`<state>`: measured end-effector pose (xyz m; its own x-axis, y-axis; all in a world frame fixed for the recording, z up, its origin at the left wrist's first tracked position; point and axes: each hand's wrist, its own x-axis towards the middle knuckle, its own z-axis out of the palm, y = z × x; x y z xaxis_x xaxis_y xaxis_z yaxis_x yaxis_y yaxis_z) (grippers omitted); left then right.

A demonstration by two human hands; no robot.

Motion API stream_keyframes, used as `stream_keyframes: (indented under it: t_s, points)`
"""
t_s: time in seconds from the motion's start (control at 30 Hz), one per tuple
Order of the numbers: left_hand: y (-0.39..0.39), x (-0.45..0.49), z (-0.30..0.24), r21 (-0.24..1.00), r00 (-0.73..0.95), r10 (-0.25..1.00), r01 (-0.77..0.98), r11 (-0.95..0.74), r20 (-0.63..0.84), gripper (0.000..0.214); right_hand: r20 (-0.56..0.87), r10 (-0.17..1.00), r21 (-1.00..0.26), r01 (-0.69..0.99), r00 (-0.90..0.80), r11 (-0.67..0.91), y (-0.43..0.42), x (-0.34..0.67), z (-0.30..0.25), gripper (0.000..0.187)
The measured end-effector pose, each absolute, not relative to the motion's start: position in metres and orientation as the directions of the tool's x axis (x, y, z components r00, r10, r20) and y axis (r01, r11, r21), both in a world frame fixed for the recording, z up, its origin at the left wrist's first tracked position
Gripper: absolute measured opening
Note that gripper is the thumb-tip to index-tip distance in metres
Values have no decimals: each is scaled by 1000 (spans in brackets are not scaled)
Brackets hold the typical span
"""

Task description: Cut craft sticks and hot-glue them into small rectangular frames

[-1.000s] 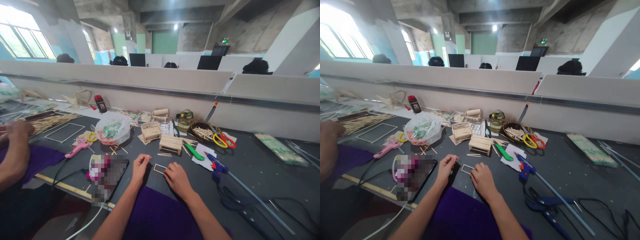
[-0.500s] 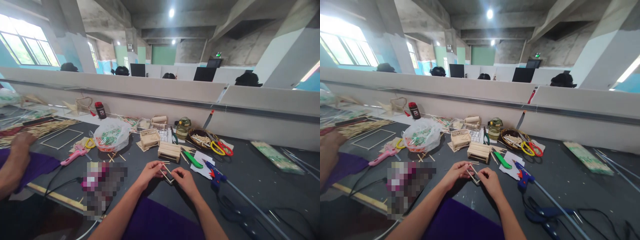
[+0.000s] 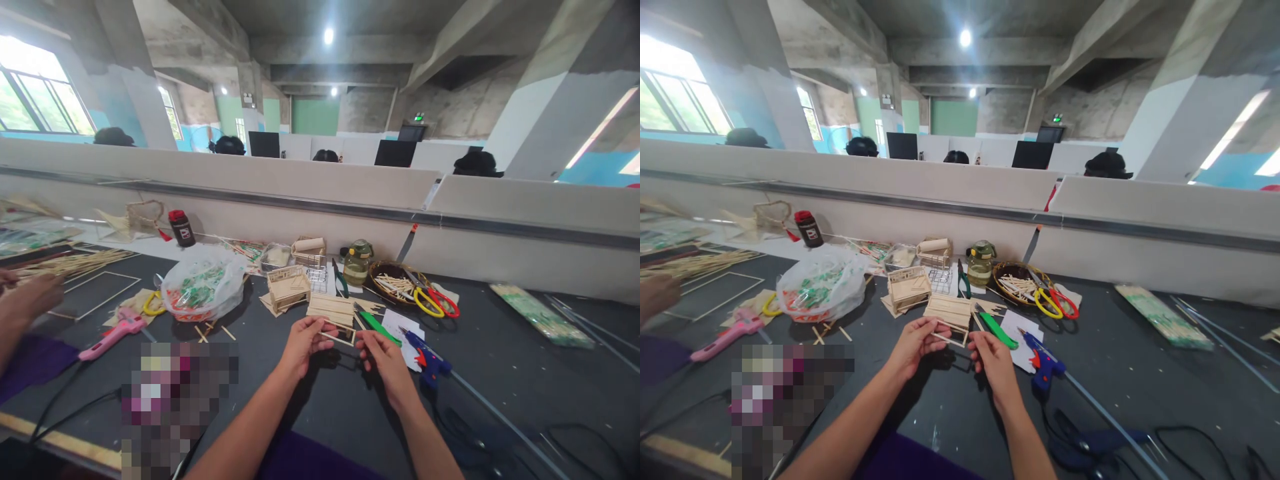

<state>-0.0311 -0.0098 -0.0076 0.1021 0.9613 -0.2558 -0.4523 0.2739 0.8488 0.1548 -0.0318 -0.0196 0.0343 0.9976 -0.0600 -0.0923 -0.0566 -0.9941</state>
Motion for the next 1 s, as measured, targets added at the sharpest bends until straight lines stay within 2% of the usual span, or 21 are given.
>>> stream_keyframes:
  t_s: [0.27, 0.5, 0.8, 1.0]
  points:
    - [-8, -35, -8, 824, 124, 971, -514, 238, -203, 29, -42, 999, -998, -37, 32, -41, -11, 144, -6, 39]
    - [-6, -48, -12, 803, 170, 945, -498, 326, -279, 34, -58, 997, -998, -27, 42, -57, -9, 142, -21, 39]
    - [-9, -46, -9, 792, 186, 931, -490, 365, -314, 35, -109, 993, -993, -55, 41, -107, -13, 145, -24, 38]
    - [-11, -45, -10, 829, 197, 944, -454, 327, -265, 44, -152, 987, -979, -147, 46, -144, -14, 146, -21, 38]
